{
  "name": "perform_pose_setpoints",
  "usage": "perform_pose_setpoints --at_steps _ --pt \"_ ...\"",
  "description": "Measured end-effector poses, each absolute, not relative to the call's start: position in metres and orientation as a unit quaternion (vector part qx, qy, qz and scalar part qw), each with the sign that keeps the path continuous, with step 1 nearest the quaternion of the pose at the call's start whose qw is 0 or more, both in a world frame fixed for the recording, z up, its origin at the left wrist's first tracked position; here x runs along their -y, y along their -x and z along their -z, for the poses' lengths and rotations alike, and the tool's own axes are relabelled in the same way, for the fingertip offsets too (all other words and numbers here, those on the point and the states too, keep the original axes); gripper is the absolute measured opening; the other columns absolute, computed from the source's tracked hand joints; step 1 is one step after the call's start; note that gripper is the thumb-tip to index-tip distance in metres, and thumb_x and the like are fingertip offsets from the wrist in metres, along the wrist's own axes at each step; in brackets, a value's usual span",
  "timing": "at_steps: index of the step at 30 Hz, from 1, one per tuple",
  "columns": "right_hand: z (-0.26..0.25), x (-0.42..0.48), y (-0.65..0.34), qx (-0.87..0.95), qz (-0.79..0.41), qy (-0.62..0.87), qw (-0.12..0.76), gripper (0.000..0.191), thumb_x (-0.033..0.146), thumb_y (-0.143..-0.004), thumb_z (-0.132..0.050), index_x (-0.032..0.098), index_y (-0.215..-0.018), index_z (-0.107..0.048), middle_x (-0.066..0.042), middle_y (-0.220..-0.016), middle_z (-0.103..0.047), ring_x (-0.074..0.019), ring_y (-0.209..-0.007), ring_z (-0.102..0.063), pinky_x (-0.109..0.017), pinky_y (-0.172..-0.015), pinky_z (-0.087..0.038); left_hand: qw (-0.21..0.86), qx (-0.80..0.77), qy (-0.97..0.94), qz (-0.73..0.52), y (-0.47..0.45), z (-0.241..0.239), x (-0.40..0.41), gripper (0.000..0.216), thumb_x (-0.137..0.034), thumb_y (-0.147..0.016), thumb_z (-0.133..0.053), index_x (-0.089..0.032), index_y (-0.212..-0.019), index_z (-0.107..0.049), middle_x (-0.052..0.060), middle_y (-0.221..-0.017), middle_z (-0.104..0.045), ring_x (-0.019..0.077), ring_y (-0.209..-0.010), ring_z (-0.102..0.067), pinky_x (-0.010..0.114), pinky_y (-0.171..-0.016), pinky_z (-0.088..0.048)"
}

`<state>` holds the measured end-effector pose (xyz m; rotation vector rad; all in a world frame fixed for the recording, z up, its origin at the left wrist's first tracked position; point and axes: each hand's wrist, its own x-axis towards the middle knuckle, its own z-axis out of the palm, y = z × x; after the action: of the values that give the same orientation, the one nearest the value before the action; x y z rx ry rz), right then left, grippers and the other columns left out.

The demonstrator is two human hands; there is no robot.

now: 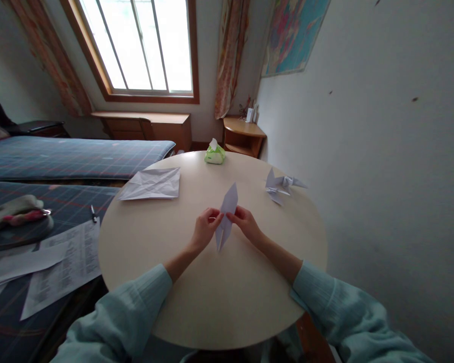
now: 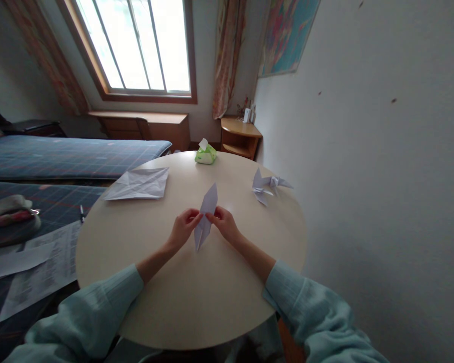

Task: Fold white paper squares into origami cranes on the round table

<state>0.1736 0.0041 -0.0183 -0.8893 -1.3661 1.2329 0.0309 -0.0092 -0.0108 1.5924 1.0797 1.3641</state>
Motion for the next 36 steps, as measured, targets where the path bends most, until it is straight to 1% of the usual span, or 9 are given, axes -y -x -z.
perform_pose_setpoints --at_steps 3,5,8,10,16,22,25,30,36 --pt "0.0188 -0.0042 -0.1736 0.579 -0.507 0.370 0.520 0.026 0.037 -0.063 -0.064 0.015 -0.075 -0.058 -0.001 -0.070 -0.060 -0.0138 -0.066 -0.054 -0.027 -0.061 -0.043 0.336 -0.437 -0.623 -0.556 -0.0308 0.0115 0.0092 0.016 -0.030 -0.069 -0.060 -0.015 -0.068 -0.062 0.008 -0.095 -0.054 0.0175 -0.090 -0.053 0.030 -0.073 -0.049" --pt "0.0189 -0.0039 -0.1736 0.582 -0.505 0.370 0.520 0.026 0.038 -0.064 -0.064 0.015 -0.076 -0.059 -0.001 -0.071 -0.060 -0.0140 -0.066 -0.054 -0.027 -0.061 -0.043 0.347 -0.434 -0.617 -0.557 -0.0305 0.0114 0.0091 0.016 -0.031 -0.070 -0.060 -0.015 -0.070 -0.062 0.009 -0.100 -0.054 0.0185 -0.095 -0.052 0.031 -0.076 -0.048" --pt "0.0183 -0.0032 -0.1734 0.583 -0.504 0.371 0.519 0.028 0.038 -0.063 -0.064 0.015 -0.078 -0.059 -0.002 -0.073 -0.061 -0.0147 -0.068 -0.055 -0.027 -0.063 -0.044 0.398 -0.416 -0.607 -0.548 -0.0305 0.0108 0.0095 0.020 -0.033 -0.072 -0.057 -0.014 -0.071 -0.062 0.008 -0.092 -0.055 0.0157 -0.083 -0.056 0.027 -0.066 -0.051" --pt "0.0177 -0.0029 -0.1735 0.582 -0.504 0.373 0.517 0.028 0.038 -0.063 -0.064 0.015 -0.078 -0.059 -0.002 -0.073 -0.061 -0.0150 -0.068 -0.055 -0.028 -0.063 -0.044 0.401 -0.416 -0.603 -0.550 -0.0309 0.0104 0.0099 0.022 -0.034 -0.071 -0.058 -0.013 -0.070 -0.061 0.007 -0.086 -0.055 0.0141 -0.077 -0.056 0.025 -0.062 -0.051" --pt "0.0159 -0.0022 -0.1737 0.577 -0.508 0.375 0.518 0.030 0.040 -0.061 -0.065 0.014 -0.076 -0.059 -0.002 -0.070 -0.061 -0.0151 -0.068 -0.055 -0.029 -0.064 -0.044 0.452 -0.409 -0.573 -0.547 -0.0325 0.0089 0.0105 0.022 -0.034 -0.068 -0.061 -0.013 -0.073 -0.058 0.002 -0.070 -0.059 0.0119 -0.065 -0.056 0.024 -0.062 -0.048" --pt "0.0158 -0.0019 -0.1733 0.576 -0.514 0.378 0.511 0.032 0.042 -0.060 -0.065 0.015 -0.077 -0.059 -0.002 -0.072 -0.061 -0.0154 -0.069 -0.055 -0.029 -0.065 -0.044 0.562 -0.398 -0.503 -0.522 -0.0322 0.0060 0.0097 0.031 -0.037 -0.060 -0.067 -0.013 -0.077 -0.056 0.001 -0.072 -0.060 0.0117 -0.067 -0.055 0.024 -0.064 -0.043" --pt "0.0166 -0.0026 -0.1732 0.574 -0.523 0.376 0.506 0.033 0.042 -0.060 -0.065 0.015 -0.077 -0.058 -0.001 -0.072 -0.061 -0.0153 -0.069 -0.054 -0.029 -0.065 -0.043 0.616 -0.413 -0.463 -0.486 -0.0301 0.0054 0.0092 0.031 -0.039 -0.058 -0.067 -0.013 -0.072 -0.057 0.000 -0.067 -0.059 0.0107 -0.064 -0.054 0.023 -0.062 -0.041" --pt "0.0165 -0.0029 -0.1732 0.568 -0.537 0.367 0.504 0.029 0.039 -0.060 -0.066 0.015 -0.076 -0.058 -0.001 -0.072 -0.061 -0.0150 -0.069 -0.054 -0.028 -0.065 -0.043 0.627 -0.425 -0.453 -0.470 -0.0278 0.0067 0.0088 0.027 -0.037 -0.057 -0.068 -0.013 -0.064 -0.057 -0.002 -0.062 -0.055 0.0082 -0.059 -0.050 0.020 -0.058 -0.037" --pt "0.0146 -0.0013 -0.1726 0.568 -0.552 0.365 0.489 0.031 0.038 -0.060 -0.066 0.015 -0.077 -0.058 -0.001 -0.072 -0.061 -0.0149 -0.068 -0.055 -0.027 -0.063 -0.043 0.637 -0.401 -0.420 -0.507 -0.0278 0.0102 0.0045 0.037 -0.032 -0.050 -0.074 -0.014 -0.076 -0.054 -0.001 -0.068 -0.058 0.0094 -0.064 -0.054 0.021 -0.060 -0.040"
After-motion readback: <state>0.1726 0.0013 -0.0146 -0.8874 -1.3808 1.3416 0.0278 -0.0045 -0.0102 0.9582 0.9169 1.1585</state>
